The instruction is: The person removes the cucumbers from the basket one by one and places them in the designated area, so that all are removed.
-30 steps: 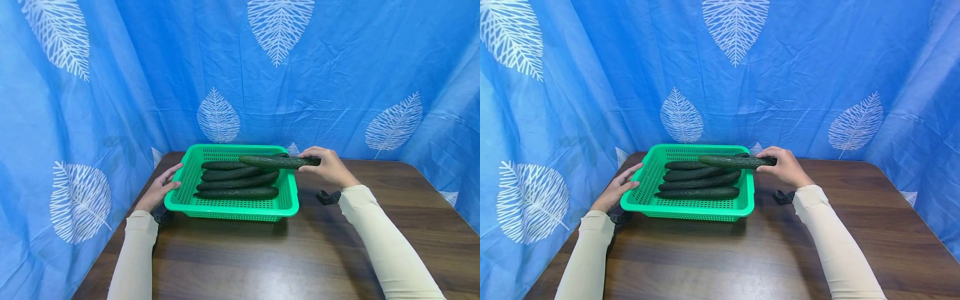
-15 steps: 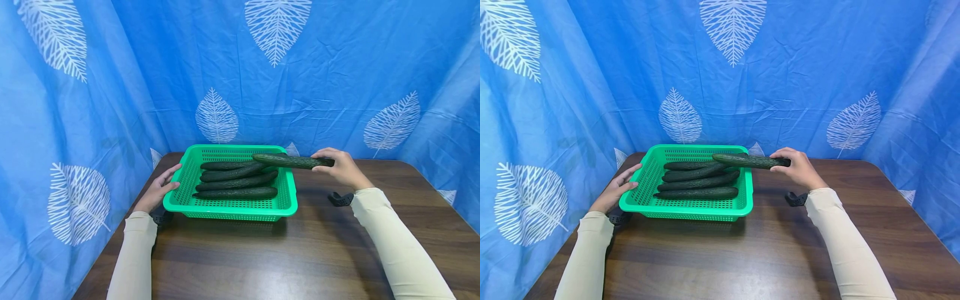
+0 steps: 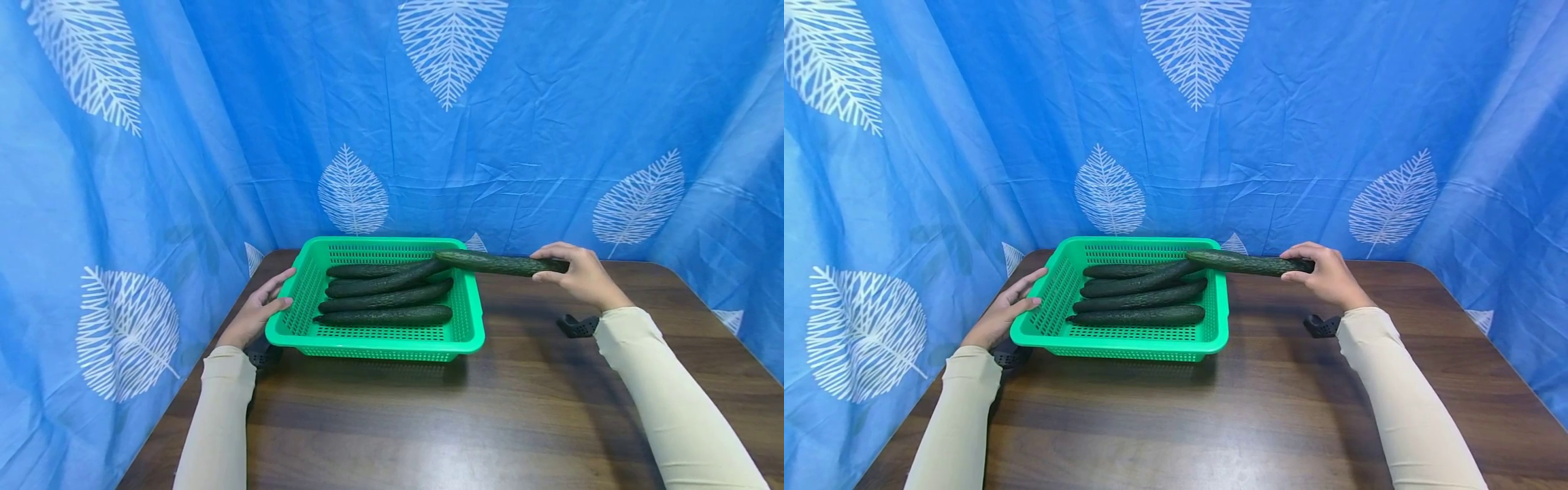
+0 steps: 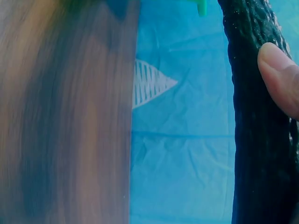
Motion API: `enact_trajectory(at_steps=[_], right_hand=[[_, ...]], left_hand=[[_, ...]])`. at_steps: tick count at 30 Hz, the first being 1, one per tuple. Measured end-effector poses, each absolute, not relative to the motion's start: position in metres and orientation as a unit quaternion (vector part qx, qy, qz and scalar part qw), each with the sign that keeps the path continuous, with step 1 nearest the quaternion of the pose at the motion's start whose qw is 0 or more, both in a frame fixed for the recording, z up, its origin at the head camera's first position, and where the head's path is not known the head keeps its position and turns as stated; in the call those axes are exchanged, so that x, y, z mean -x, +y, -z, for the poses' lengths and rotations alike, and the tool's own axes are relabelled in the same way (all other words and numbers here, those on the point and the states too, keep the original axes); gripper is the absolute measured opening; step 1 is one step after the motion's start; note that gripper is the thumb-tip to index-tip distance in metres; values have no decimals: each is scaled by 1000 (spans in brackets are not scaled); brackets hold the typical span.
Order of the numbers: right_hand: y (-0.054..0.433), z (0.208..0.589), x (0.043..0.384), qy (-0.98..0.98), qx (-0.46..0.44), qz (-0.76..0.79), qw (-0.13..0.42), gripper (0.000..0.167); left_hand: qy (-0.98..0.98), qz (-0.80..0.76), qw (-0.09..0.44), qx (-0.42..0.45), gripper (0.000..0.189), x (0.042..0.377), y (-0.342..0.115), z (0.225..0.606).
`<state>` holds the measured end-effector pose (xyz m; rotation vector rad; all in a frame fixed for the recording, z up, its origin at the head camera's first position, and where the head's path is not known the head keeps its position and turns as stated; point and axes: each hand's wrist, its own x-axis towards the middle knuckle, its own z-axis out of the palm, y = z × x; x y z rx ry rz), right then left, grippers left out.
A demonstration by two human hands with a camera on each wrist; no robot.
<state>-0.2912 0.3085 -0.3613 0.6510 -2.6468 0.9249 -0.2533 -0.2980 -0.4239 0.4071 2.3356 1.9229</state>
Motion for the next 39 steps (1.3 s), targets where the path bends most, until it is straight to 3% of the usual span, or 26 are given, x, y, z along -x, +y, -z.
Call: enact_trajectory(at_steps=[39], right_hand=[[375, 394, 310, -935, -134, -316, 93, 35]], left_hand=[[767, -628, 42, -126, 68, 254, -297, 425]])
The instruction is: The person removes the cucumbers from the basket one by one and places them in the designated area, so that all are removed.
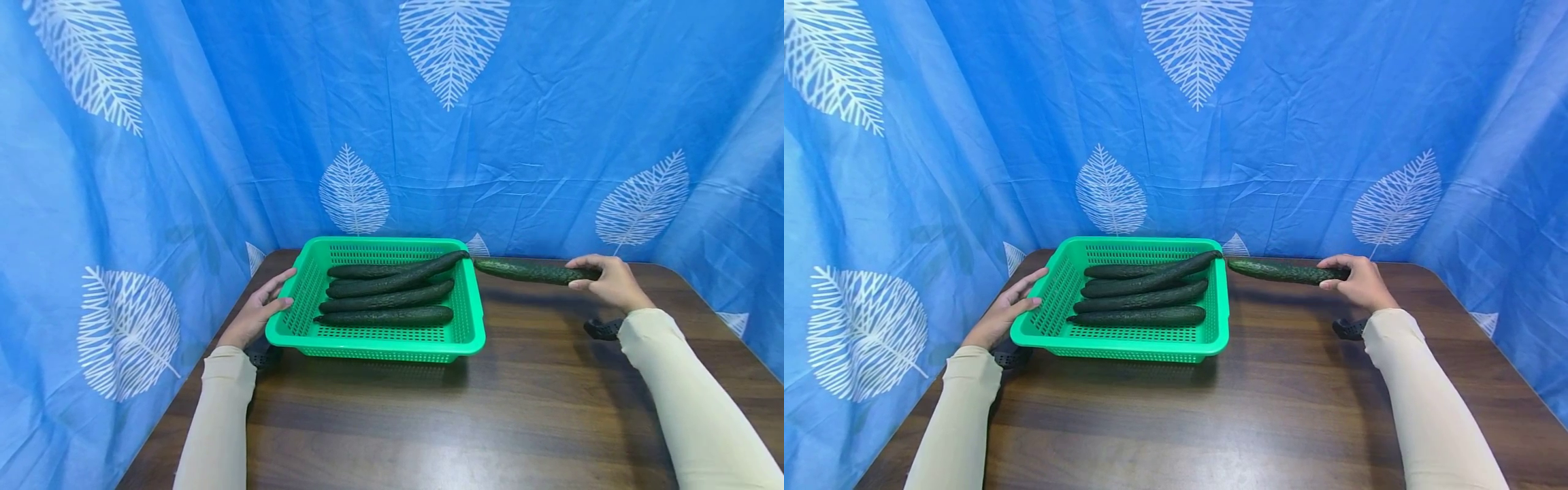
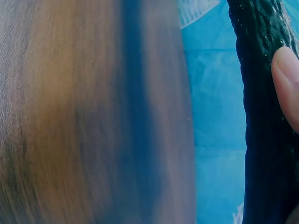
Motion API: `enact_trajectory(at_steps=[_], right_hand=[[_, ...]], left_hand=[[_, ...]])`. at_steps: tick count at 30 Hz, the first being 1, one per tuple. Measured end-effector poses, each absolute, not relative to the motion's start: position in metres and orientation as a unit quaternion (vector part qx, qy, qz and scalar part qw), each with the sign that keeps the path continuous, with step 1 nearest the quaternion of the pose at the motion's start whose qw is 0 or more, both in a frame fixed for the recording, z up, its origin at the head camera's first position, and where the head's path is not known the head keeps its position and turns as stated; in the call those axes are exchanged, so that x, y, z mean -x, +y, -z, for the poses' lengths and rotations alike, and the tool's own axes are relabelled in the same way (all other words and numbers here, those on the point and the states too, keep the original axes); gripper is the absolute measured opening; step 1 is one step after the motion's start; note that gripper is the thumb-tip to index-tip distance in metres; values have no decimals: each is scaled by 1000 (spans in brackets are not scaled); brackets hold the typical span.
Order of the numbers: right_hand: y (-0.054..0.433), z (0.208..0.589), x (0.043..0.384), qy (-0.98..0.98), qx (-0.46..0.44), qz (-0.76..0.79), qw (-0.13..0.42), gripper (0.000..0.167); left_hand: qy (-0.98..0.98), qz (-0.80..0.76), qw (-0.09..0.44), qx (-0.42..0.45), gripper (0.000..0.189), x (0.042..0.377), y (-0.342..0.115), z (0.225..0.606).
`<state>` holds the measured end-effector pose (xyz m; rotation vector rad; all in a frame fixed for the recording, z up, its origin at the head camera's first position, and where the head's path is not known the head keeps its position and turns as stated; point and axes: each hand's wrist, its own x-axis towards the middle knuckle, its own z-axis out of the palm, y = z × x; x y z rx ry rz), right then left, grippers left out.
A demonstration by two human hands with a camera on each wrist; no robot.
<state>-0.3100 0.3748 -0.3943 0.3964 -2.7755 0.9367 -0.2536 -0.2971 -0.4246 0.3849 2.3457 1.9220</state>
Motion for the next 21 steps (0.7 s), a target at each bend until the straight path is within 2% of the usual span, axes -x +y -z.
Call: enact_trajectory(at_steps=[16, 21], right_hand=[[364, 419, 327, -933, -141, -329, 28, 33], [364, 425, 332, -931, -141, -335, 23, 34]], left_hand=[[765, -630, 45, -127, 68, 253, -297, 424], [749, -647, 45, -135, 67, 253, -298, 425]])
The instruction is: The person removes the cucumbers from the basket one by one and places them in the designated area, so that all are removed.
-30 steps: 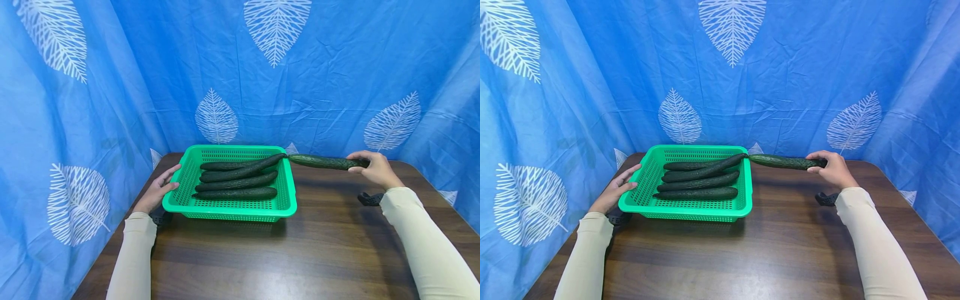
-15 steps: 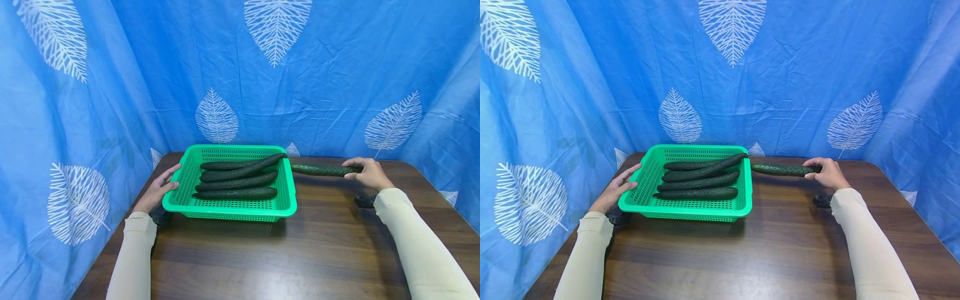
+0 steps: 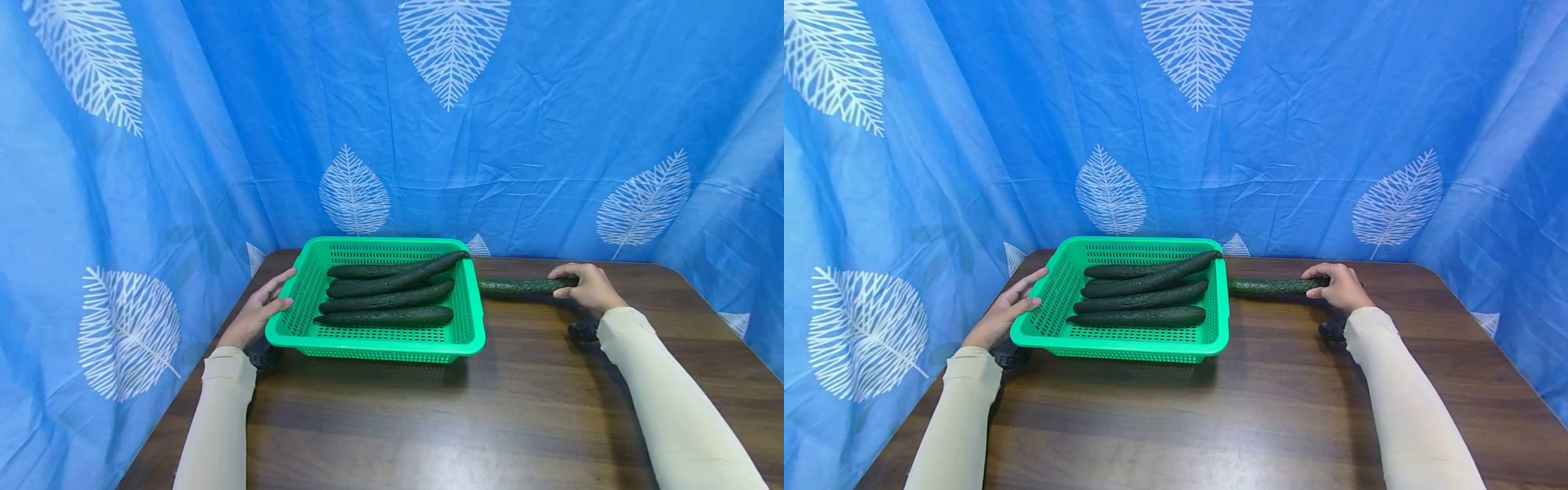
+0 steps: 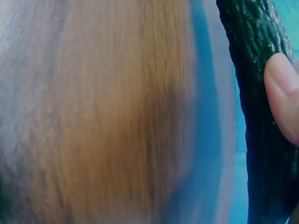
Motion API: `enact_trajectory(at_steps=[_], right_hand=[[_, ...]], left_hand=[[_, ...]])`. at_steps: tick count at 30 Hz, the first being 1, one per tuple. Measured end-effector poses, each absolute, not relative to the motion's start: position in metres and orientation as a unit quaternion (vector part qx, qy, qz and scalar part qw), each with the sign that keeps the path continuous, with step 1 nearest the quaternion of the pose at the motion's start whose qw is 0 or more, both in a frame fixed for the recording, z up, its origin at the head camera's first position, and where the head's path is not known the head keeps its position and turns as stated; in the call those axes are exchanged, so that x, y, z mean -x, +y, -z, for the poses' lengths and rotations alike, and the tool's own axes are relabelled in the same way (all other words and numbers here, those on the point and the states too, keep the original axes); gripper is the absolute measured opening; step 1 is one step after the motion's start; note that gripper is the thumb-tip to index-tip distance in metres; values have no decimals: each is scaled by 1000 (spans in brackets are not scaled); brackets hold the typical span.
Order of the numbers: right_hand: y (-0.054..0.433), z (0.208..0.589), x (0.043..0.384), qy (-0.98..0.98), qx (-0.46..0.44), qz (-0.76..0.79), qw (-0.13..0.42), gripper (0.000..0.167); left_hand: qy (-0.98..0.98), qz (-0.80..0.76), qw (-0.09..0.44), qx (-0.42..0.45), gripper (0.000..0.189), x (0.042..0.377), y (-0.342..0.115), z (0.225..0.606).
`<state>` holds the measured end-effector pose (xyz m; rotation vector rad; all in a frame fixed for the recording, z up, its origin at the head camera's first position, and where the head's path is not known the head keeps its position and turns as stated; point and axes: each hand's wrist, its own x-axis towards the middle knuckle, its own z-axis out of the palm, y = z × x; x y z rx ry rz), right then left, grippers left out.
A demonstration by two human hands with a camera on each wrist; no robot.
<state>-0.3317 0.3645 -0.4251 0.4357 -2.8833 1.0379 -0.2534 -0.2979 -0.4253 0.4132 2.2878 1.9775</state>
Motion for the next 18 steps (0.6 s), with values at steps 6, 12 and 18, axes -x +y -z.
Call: enact_trajectory(at_steps=[6, 12, 18], right_hand=[[365, 426, 333, -935, -142, -326, 18, 34], [365, 427, 334, -939, -142, -313, 8, 37], [366, 429, 335, -942, -138, -306, -4, 40]], left_hand=[[745, -650, 45, -141, 66, 254, -298, 426], [756, -641, 47, -126, 67, 253, -297, 424], [771, -622, 44, -130, 68, 253, -297, 424]])
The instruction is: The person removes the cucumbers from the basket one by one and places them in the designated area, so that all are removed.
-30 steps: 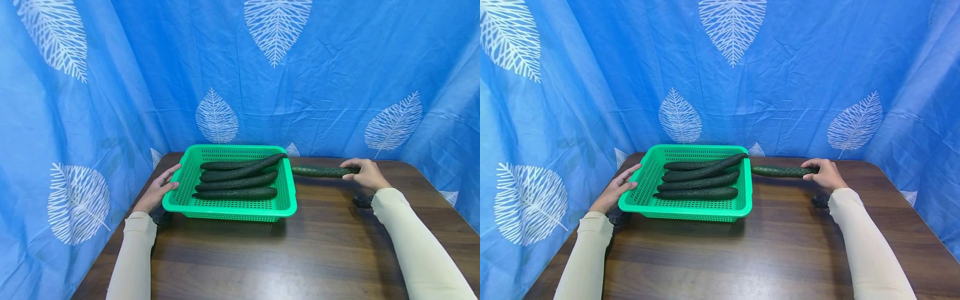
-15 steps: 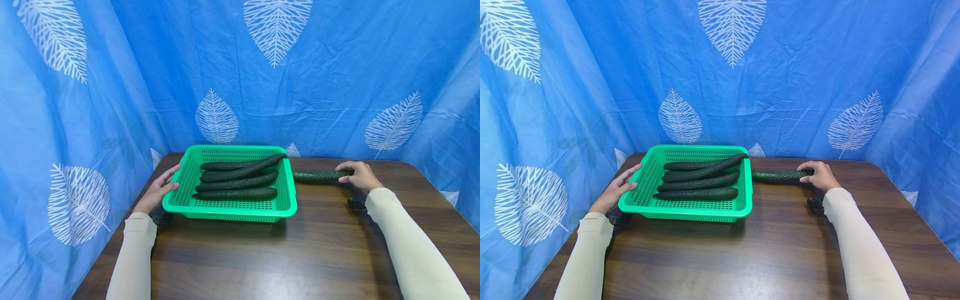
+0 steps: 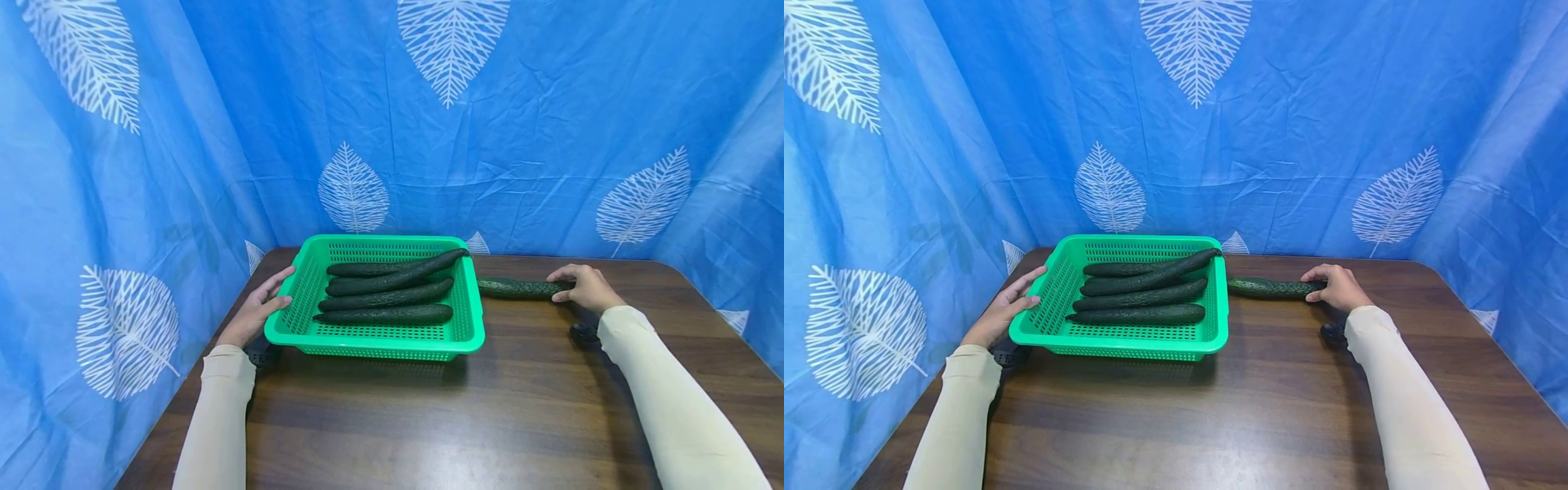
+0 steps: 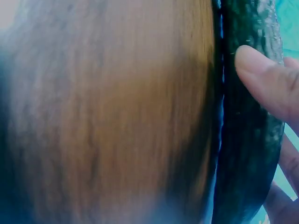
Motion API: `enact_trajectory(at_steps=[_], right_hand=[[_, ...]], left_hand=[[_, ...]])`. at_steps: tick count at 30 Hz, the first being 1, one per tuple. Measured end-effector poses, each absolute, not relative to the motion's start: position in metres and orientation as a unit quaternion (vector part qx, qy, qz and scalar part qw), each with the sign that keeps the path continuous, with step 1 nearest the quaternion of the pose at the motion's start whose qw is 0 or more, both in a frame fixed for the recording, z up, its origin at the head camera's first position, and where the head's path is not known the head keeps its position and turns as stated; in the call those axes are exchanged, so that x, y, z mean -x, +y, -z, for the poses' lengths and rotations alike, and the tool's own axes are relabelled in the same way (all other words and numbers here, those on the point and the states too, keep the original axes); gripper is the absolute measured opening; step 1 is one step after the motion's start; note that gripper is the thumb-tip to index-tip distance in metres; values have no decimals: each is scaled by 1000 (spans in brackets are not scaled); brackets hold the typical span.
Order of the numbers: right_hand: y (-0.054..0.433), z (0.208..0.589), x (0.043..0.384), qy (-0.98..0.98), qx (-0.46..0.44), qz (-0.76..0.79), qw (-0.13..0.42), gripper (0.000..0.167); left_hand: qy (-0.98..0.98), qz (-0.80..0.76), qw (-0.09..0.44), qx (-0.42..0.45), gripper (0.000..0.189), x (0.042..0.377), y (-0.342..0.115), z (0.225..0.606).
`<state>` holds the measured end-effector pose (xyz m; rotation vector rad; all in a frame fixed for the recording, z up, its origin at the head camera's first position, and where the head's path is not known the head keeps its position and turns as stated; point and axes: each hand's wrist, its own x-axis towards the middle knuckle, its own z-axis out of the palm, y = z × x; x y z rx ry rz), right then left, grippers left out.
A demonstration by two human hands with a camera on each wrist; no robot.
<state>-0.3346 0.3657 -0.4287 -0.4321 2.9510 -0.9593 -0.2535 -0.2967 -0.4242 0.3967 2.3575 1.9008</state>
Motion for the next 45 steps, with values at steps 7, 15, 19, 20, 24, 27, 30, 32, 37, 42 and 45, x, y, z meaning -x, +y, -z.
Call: enact_trajectory(at_steps=[7, 15, 19, 20, 24, 27, 30, 32, 37, 42, 45], right_hand=[[365, 430, 334, 942, 139, 303, 29, 47], [360, 422, 331, 942, 132, 306, 44, 55], [356, 415, 330, 944, 136, 298, 45, 57], [355, 414, 330, 945, 141, 293, 43, 56], [351, 408, 329, 947, 164, 273, 30, 54], [347, 402, 328, 946, 176, 271, 25, 53], [343, 398, 327, 945, 184, 271, 23, 52], [341, 395, 325, 943, 188, 273, 22, 51], [334, 389, 322, 941, 197, 276, 20, 49], [324, 380, 318, 935, 212, 283, 25, 49], [318, 375, 316, 933, 223, 282, 27, 48]], left_hand=[[768, -625, 39, -136, 67, 254, -295, 423], [773, -620, 43, -128, 68, 254, -296, 424], [768, -626, 43, -128, 68, 254, -297, 425], [766, -628, 43, -130, 68, 254, -297, 425], [754, -642, 43, -135, 68, 254, -297, 425], [750, -645, 44, -138, 67, 253, -296, 424], [755, -639, 46, -140, 67, 253, -296, 422], [758, -635, 48, -142, 67, 253, -296, 421], [759, -634, 48, -141, 68, 254, -295, 423], [757, -637, 46, -137, 68, 254, -295, 423], [756, -639, 47, -133, 68, 254, -296, 424]])
